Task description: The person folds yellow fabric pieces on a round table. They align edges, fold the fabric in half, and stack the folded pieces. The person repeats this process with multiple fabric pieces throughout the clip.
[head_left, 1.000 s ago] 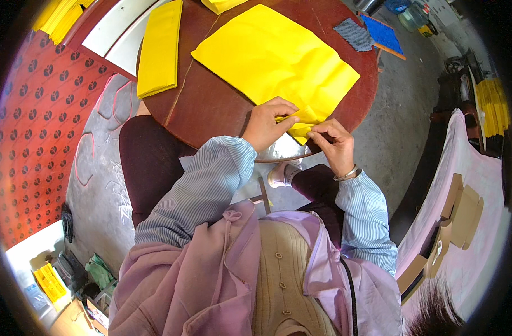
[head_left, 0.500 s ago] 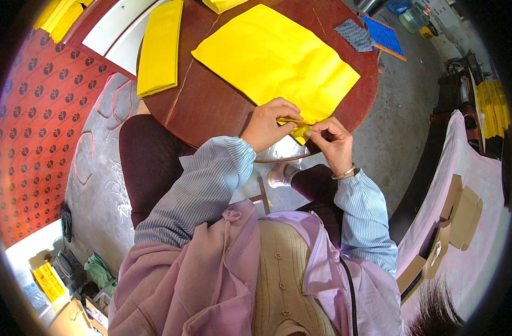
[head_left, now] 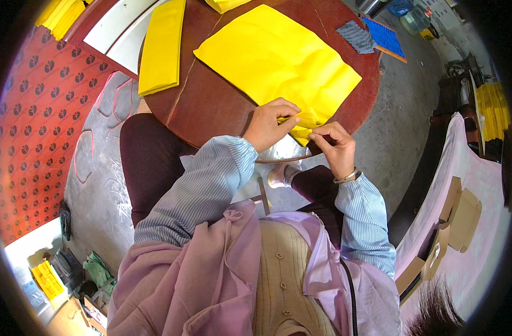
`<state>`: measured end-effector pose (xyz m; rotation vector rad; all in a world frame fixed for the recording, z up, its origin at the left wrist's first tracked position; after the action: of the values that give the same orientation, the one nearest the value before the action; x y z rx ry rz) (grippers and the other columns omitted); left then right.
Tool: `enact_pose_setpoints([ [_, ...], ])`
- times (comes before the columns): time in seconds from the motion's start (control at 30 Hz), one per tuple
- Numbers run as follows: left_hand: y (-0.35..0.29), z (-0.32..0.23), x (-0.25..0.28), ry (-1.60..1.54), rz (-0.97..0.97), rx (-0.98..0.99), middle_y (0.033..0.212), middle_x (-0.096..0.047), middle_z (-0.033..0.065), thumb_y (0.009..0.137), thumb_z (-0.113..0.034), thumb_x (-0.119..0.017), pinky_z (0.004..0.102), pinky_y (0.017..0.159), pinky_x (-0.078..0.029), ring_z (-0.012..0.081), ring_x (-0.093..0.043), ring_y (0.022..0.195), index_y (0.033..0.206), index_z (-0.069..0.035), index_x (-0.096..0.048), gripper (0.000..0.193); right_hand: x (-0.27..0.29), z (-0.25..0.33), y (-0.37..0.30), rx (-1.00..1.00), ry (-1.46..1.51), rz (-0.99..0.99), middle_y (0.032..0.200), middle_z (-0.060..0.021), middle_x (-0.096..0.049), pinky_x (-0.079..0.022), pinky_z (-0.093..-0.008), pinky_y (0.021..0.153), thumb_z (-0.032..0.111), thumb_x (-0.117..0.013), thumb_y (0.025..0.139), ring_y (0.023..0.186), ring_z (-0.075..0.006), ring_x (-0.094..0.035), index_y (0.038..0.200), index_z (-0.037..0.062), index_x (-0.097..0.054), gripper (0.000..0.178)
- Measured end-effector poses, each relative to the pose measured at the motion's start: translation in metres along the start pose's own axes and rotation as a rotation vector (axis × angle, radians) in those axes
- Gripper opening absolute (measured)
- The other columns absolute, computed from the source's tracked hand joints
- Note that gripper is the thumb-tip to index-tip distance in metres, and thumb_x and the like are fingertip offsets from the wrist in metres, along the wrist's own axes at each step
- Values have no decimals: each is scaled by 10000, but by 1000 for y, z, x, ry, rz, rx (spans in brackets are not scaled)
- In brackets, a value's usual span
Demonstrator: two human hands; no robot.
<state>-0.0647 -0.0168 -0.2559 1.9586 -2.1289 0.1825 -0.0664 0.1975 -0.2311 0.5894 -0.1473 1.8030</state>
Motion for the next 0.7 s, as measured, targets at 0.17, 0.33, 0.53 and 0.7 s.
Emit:
enact_pose_setpoints([
  [0.17,-2,-3,3,-4,83,-49,1219,-726,118,868,-13,-719,344,1041,-556,246,-702,1163,1102,-24,-787,244,-1,-7,1,-85,72,1,908,-31,-687,-526,-258,731,22,-856,873,819,-107,-654,955,2,-773,118],
  [0.33,-2,-7,3,25,100,-119,1230,-715,109,823,-1,-752,351,1048,-555,256,-696,1175,1094,-59,-800,281,-4,-10,1,-69,66,15,918,-13,-649,-521,-242,757,-11,-859,863,842,-96,-630,946,7,-743,144],
  [0.53,-4,-3,-3,66,13,-91,1170,-741,105,841,-33,-809,332,984,-571,240,-721,1106,1055,-30,-792,215,-8,-12,0,-87,154,1,932,-1,-650,-521,-233,754,-24,-842,879,844,-79,-629,930,6,-721,135],
  [0.7,-1,0,-3,28,-44,-55,1147,-756,118,885,-49,-796,323,966,-573,240,-734,1064,1054,11,-770,181,-2,-3,-2,-42,23,13,866,-38,-687,-518,-258,700,16,-843,874,780,-103,-650,997,3,-772,142],
])
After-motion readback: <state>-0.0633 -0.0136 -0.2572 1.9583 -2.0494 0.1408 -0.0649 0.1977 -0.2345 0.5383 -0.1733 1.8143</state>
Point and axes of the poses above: each hand's wrist, its own y-axis towards the middle knuckle, its own x-axis out of the back of the hand, z = x × y, the point moved 4 cm from there along y, towards the middle knuckle
